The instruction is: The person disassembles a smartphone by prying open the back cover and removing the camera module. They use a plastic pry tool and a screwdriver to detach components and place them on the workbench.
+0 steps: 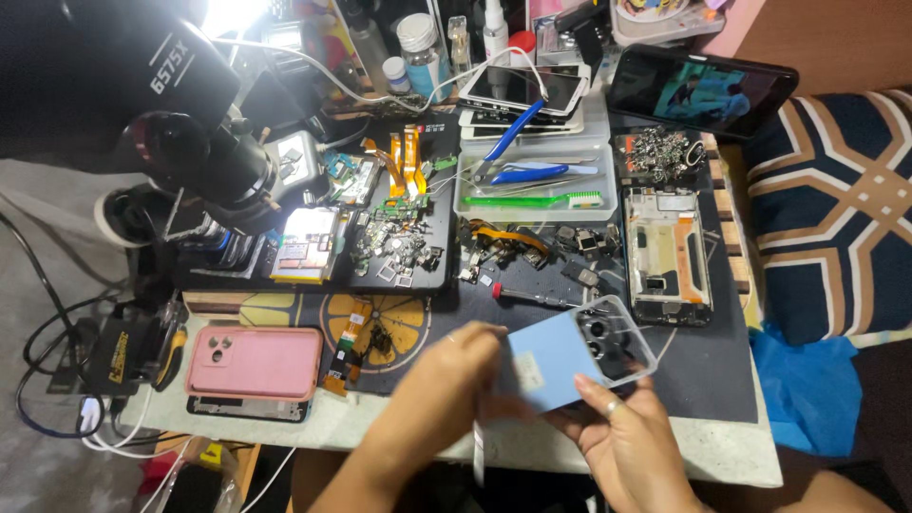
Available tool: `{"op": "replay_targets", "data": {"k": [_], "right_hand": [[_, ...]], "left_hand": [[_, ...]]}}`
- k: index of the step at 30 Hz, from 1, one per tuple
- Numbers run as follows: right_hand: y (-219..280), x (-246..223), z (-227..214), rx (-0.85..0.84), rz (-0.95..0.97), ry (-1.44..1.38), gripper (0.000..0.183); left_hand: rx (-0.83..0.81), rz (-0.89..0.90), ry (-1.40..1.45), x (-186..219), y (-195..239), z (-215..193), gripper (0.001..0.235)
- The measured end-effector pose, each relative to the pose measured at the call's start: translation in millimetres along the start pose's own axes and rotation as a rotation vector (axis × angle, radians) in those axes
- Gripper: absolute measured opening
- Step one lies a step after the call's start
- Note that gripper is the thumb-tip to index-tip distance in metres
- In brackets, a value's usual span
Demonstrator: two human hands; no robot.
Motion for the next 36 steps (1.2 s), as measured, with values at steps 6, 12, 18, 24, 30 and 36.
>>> {"op": "replay_targets", "data": {"k": [6, 12, 18, 24, 30, 36], "right_hand": [[-8, 14, -13, -0.108, -0.142, 0.044, 0.074], [-21, 7, -35, -0.094, 0.229, 0.507, 0.057], [-16, -45, -40, 0.068, 0.035, 1.343, 0.034], [9, -75, -6, 0.019, -0.514, 1.506, 0.045], [3, -72, 3, -0.091, -0.468, 1.640, 0.062], [4, -74, 14, -0.083, -0.464, 1.659, 0.048]], "left_hand": [[-0.005, 0.190, -0.180, 17, 5, 10, 0.048], [-0.042, 0.106, -0.198, -3, 19, -5, 0.038], [-0.015, 0.156, -0.188, 1, 20, -12, 0.035], [-0.099, 0.151, -0.218, -2, 25, -11, 0.028], [-0.147, 0.127, -0.214, -8, 32, -12, 0.019], [-0.104, 0.114, -0.011, -26, 31, -24, 0.033]]}}
Point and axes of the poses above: each hand's wrist, its own y-axis away from the middle knuckle, its own z-axis out of the palm, x = y × z, the point moved 7 cm from there along -y, towards the middle knuckle, and after that the axes turned 14 degrees about z, right-handed, at the moved point
